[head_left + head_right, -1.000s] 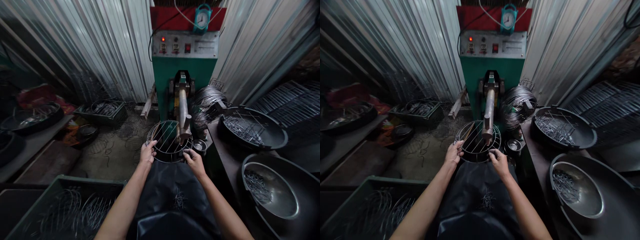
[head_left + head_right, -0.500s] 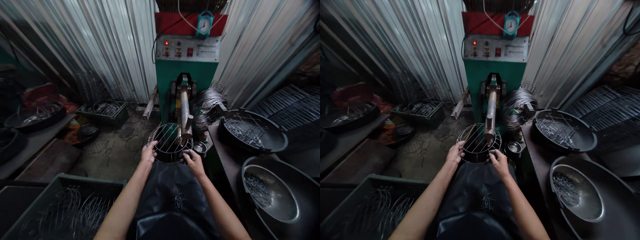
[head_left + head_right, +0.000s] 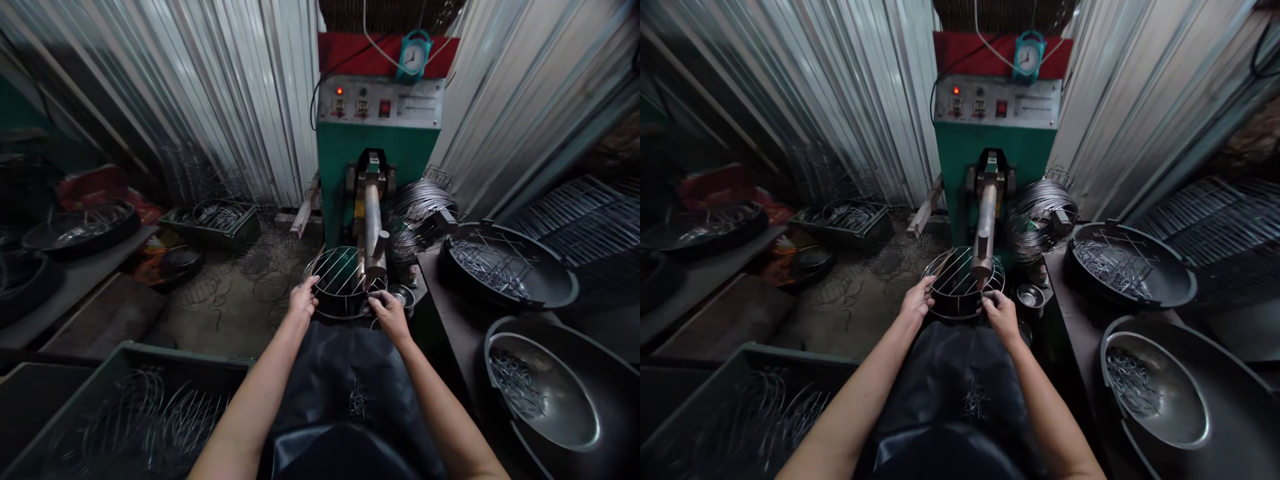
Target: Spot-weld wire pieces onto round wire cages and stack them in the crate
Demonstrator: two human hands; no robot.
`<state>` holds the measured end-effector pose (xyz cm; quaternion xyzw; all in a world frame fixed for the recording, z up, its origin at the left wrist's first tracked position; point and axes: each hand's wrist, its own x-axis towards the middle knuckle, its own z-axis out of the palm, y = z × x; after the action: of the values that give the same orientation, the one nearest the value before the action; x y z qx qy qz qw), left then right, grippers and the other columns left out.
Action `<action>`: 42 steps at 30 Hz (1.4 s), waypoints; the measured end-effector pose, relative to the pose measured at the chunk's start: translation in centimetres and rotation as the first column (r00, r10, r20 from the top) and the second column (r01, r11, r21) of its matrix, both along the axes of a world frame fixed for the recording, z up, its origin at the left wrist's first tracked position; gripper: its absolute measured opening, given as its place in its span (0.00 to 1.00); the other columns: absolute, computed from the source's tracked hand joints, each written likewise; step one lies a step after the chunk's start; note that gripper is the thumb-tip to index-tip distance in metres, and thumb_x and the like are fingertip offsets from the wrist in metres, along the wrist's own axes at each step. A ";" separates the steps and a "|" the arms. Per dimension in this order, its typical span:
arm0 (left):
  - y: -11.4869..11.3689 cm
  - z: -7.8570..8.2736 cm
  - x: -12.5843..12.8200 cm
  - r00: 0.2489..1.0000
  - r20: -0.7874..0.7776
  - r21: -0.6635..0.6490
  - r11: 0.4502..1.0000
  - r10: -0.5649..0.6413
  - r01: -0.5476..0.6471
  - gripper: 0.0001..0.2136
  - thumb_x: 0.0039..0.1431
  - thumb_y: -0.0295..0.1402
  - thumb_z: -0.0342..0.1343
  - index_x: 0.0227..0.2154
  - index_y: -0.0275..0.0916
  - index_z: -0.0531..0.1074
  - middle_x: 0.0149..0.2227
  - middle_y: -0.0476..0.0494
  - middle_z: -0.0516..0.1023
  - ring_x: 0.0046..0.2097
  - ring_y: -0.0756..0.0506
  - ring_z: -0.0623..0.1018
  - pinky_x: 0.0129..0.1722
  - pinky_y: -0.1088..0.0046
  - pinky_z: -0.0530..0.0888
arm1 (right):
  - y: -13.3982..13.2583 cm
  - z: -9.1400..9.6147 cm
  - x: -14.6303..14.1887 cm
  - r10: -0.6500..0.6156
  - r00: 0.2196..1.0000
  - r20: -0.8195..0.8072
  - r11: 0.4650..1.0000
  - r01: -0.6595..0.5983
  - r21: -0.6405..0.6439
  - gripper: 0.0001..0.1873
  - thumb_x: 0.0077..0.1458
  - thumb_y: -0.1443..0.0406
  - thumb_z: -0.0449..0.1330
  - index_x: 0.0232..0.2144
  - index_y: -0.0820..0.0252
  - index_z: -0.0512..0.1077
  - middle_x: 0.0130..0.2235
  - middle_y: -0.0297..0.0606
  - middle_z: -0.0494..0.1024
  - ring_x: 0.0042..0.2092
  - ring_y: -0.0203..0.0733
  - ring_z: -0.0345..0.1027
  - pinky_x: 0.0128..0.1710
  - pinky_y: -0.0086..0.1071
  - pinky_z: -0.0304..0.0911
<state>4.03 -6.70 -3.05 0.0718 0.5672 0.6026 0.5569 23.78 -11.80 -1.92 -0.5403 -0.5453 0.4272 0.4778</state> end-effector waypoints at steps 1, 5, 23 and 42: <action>0.0 -0.1 0.0 1.000 0.002 -0.016 1.000 0.003 -0.003 0.17 0.30 0.31 0.65 0.19 0.38 0.59 0.14 0.61 0.52 0.14 0.59 0.50 0.12 0.82 0.46 | 0.2 0.0 0.0 0.003 1.000 0.005 1.000 -0.003 -0.003 0.12 0.48 0.57 0.56 0.28 0.61 0.69 0.21 0.34 0.75 0.24 0.39 0.71 0.23 0.29 0.65; -0.1 -0.6 -0.1 1.000 0.010 -0.049 0.999 0.000 0.000 0.13 0.32 0.30 0.64 0.19 0.36 0.62 0.14 0.61 0.51 0.13 0.59 0.50 0.11 0.81 0.46 | -0.4 0.8 -0.2 0.012 0.987 0.159 0.999 -0.019 0.045 0.14 0.50 0.58 0.53 0.32 0.63 0.71 0.27 0.41 0.77 0.27 0.43 0.73 0.26 0.33 0.68; -1.5 -0.3 0.3 0.996 -0.080 -0.093 0.994 0.049 -0.057 0.17 0.38 0.32 0.63 0.17 0.38 0.55 0.15 0.60 0.50 0.14 0.59 0.52 0.11 0.82 0.49 | -14.2 -8.7 2.8 0.513 0.309 0.801 0.843 -0.358 -0.402 0.13 0.54 0.72 0.52 0.40 0.61 0.72 0.39 0.45 0.75 0.41 0.43 0.69 0.40 0.31 0.60; -1.8 -0.4 -3.5 0.961 0.061 -0.223 0.935 -0.271 0.277 0.18 0.46 0.48 0.59 0.30 0.37 0.66 0.25 0.48 0.68 0.22 0.49 0.70 0.22 0.67 0.72 | -14.8 -7.6 3.5 0.587 0.285 0.758 0.790 -0.410 -0.457 0.15 0.54 0.74 0.47 0.32 0.61 0.73 0.35 0.44 0.75 0.33 0.40 0.71 0.32 0.28 0.61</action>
<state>0.54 -8.54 -3.44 0.0766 0.6091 0.4507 0.6481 27.33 -26.59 -9.52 -0.5192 -0.8099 0.2618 -0.0774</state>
